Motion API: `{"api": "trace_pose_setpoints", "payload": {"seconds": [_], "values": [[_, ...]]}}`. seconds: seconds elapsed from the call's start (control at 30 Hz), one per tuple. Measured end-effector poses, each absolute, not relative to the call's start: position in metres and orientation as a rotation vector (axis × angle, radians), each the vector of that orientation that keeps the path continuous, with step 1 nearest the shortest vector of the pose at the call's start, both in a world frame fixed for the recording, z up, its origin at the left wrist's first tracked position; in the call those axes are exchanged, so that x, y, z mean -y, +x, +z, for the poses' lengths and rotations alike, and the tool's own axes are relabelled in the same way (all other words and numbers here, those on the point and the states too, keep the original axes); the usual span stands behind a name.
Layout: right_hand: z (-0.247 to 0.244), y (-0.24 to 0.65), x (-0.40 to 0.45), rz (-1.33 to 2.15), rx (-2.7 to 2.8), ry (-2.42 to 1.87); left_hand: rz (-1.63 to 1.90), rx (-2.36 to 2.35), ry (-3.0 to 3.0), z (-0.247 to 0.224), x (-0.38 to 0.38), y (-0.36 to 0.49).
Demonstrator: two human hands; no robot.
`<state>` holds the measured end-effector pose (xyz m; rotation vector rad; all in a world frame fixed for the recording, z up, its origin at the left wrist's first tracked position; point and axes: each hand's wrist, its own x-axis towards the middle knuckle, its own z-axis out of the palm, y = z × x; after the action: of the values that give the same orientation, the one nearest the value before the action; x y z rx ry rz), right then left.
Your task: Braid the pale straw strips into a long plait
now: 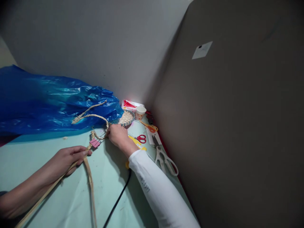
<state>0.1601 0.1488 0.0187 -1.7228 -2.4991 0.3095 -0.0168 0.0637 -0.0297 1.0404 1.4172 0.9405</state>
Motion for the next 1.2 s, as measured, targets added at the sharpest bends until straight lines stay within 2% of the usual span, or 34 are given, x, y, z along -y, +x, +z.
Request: {"api": "trace_pose_setpoints", "payload": {"seconds": [0.23,0.5,0.63,0.83,1.2], "values": [[0.007,0.159,-0.119,0.161,2.498,-1.714,0.887,-1.430,1.077,-0.025,-0.056,-0.019],[0.009,0.172,-0.100,0.256,2.388,-1.666,0.861,-1.411,1.134,-0.023,-0.051,-0.020],[0.013,0.174,-0.075,0.412,2.325,-1.596,0.830,-1.376,1.129,-0.023,-0.045,-0.018],[0.004,0.168,-0.043,1.086,1.957,-1.437,0.852,-1.175,1.014,-0.018,-0.035,-0.008],[0.000,0.156,-0.018,1.217,1.816,-1.434,0.831,-1.121,1.056,-0.018,-0.029,-0.007]]}}
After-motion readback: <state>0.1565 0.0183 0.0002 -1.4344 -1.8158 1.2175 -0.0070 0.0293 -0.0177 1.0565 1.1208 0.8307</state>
